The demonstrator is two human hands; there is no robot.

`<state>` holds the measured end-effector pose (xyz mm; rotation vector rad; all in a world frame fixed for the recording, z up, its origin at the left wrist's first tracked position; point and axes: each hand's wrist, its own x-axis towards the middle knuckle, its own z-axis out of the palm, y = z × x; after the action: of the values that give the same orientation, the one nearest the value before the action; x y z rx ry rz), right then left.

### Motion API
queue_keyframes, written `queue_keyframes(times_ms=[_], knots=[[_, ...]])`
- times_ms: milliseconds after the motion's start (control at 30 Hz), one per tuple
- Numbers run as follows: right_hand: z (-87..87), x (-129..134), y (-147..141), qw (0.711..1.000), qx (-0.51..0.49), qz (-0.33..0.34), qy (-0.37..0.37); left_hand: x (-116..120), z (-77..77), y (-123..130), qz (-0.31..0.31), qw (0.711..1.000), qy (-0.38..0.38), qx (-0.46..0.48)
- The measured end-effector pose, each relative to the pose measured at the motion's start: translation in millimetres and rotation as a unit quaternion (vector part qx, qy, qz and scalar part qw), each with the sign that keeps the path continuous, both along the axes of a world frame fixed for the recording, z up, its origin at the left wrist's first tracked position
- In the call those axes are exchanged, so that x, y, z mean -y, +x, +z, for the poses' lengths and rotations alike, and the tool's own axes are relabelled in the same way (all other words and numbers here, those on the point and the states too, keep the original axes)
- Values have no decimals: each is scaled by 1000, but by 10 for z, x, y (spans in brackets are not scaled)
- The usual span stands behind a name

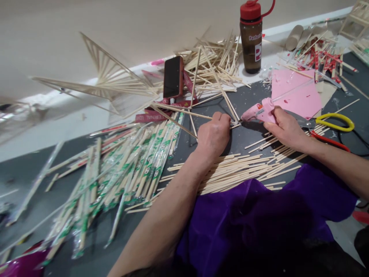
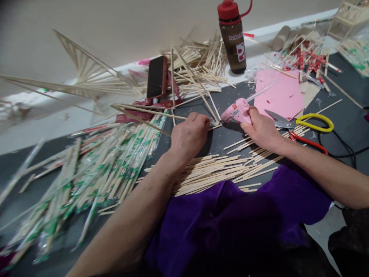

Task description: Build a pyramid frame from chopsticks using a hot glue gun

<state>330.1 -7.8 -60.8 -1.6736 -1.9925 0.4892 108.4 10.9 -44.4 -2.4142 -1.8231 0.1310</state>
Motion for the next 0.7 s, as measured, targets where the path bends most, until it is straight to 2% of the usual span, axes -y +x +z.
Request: queue_keyframes(times_ms=[400,700], knots=[[31,2,2,1000,-14,20,-11,-8,-17,-1,2,1000,-1,10],[14,-13,-11,1000,-10,-8,-13,-8,-17,-12,1,1000,5,3]])
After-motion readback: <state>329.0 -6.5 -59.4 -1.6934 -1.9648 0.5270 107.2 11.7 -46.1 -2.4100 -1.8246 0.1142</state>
